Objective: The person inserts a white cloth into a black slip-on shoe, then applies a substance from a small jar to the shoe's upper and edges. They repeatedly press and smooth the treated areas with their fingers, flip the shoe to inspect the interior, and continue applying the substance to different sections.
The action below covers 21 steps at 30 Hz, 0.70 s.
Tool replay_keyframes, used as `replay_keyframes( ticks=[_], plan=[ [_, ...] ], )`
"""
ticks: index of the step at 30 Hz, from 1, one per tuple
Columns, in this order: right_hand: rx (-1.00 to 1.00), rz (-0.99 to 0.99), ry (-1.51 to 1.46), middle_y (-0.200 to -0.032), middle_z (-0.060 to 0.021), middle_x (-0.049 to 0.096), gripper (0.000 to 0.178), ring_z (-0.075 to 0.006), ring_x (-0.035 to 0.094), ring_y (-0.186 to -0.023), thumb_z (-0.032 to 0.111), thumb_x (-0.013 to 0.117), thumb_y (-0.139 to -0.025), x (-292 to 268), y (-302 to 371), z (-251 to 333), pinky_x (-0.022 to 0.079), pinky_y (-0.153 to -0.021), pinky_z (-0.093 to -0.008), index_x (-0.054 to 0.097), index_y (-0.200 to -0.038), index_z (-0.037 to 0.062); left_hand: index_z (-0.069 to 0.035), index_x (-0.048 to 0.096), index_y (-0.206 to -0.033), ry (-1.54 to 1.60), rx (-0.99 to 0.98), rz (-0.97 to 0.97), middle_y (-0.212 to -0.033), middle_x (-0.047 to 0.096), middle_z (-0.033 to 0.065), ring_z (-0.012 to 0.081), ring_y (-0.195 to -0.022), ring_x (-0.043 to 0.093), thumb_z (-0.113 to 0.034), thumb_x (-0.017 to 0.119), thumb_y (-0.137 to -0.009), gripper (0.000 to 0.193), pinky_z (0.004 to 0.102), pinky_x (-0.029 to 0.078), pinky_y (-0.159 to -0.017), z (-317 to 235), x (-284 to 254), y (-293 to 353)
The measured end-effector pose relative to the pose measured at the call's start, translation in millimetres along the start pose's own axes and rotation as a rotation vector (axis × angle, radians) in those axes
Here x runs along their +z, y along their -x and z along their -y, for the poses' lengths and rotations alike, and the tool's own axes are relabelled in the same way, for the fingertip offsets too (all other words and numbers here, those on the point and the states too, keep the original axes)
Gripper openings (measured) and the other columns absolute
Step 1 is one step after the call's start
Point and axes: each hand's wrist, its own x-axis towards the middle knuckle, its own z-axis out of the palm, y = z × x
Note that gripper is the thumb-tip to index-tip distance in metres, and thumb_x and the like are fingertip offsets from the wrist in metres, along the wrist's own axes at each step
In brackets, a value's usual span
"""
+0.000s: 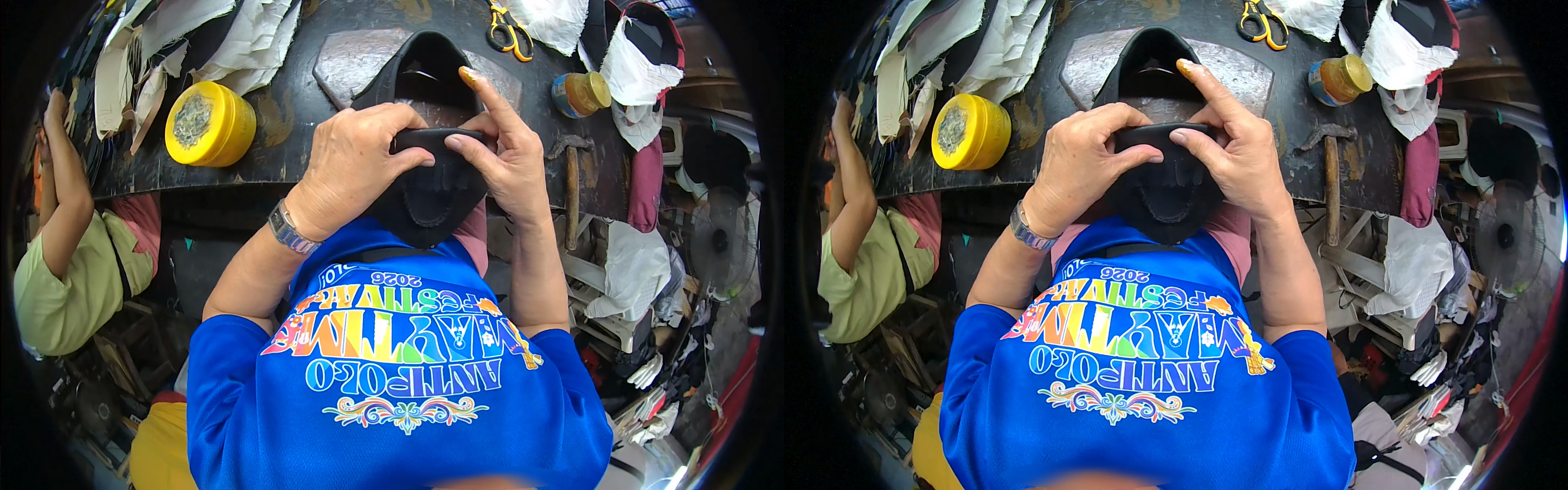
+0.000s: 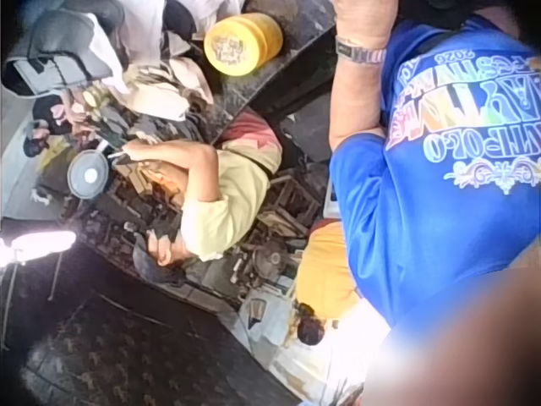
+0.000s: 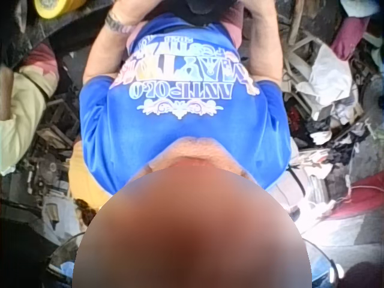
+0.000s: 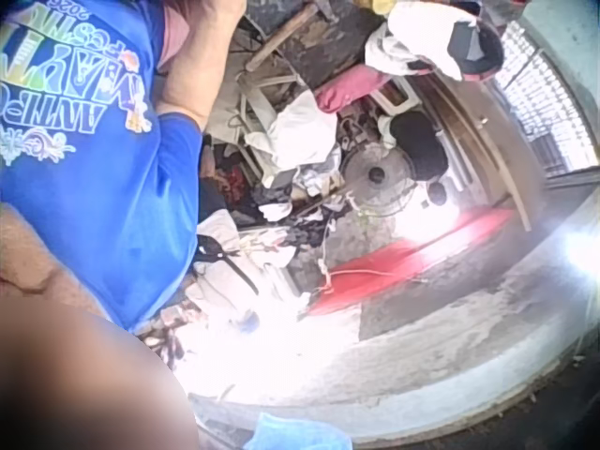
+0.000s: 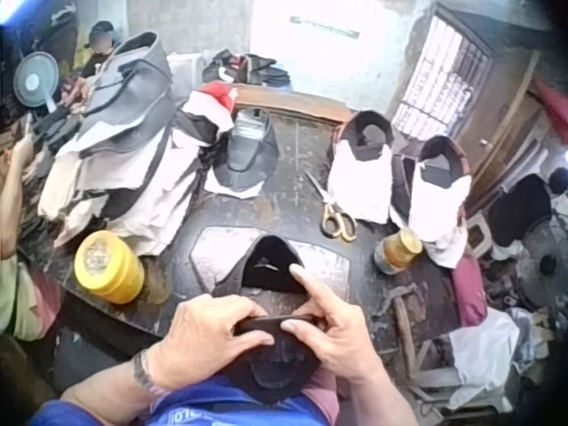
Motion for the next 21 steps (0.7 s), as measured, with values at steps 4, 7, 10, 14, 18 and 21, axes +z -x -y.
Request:
replay_keyframes(
  ticks=[4,7,10,14,18,21],
  plan=[
    [-0.02,0.023,0.022,-0.094,-0.0044,0.071,0.082,-0.0088,0.064,-0.085,-0.002,0.075,-0.085,-7,5,-4,0.049,-0.078,-0.023,0.039,-0.157,0.0064,-0.009,0.066,-0.12,0.172,-0.125,0.064,-0.093,0.076,0.0107,0.0242,-0.07,0.071,-0.018,0.084,-0.08,0.045,0.0316,0.055,-0.066,-1,-5,7],
    [-0.018,0.014,0.045,-0.102,-0.0076,0.07,0.086,-0.0106,0.064,-0.089,-0.002,0.076,-0.083,-7,10,-5,0.049,-0.083,-0.0249,0.035,-0.159,0.0046,-0.01,0.063,-0.13,0.425,-0.232,0.148,-0.096,0.076,0.0109,0.0148,-0.066,0.066,-0.011,0.079,-0.086,0.047,0.0277,0.053,-0.065,5,-12,11],
    [-0.197,-0.105,0.245,-0.118,-0.0132,0.066,0.09,-0.0165,0.064,-0.098,0.0,0.081,-0.078,1,17,-2,0.05,-0.087,-0.0289,0.038,-0.156,0.0048,-0.008,0.063,-0.135,0.501,-0.221,0.146,-0.102,0.075,0.0048,0.0027,-0.067,0.055,-0.009,0.072,-0.093,0.043,0.0189,0.047,-0.061,10,-13,11],
    [-0.619,-0.175,0.595,-0.136,-0.0183,0.058,0.09,-0.0278,0.061,-0.11,0.003,0.088,-0.069,16,28,2,0.051,-0.09,-0.0354,0.045,-0.148,0.0058,-0.01,0.058,-0.141,0.608,-0.244,0.199,-0.095,0.074,0.0021,0.0027,-0.067,0.055,-0.01,0.067,-0.098,0.044,0.0189,0.047,-0.061,16,-14,8],
    [-0.725,0.006,0.586,-0.128,-0.0135,0.067,0.078,-0.0316,0.06,-0.112,0.001,0.088,-0.066,32,33,-4,0.047,-0.096,-0.0458,0.053,-0.135,0.0085,-0.015,0.054,-0.147,0.651,-0.239,0.343,-0.064,0.055,-0.0051,0.0024,-0.054,0.05,-0.019,0.059,-0.104,0.044,0.0196,0.042,-0.052,27,-19,-10],
    [-0.708,-0.015,0.763,-0.125,-0.0091,0.068,0.066,-0.0294,0.061,-0.112,0.002,0.084,-0.069,42,36,-10,0.045,-0.097,-0.0459,0.057,-0.129,0.0105,-0.014,0.058,-0.144,0.572,-0.227,0.358,-0.064,0.057,-0.0004,0.0058,-0.05,0.052,-0.02,0.058,-0.104,0.04,0.0232,0.044,-0.047,29,-19,-17]
  ],
)
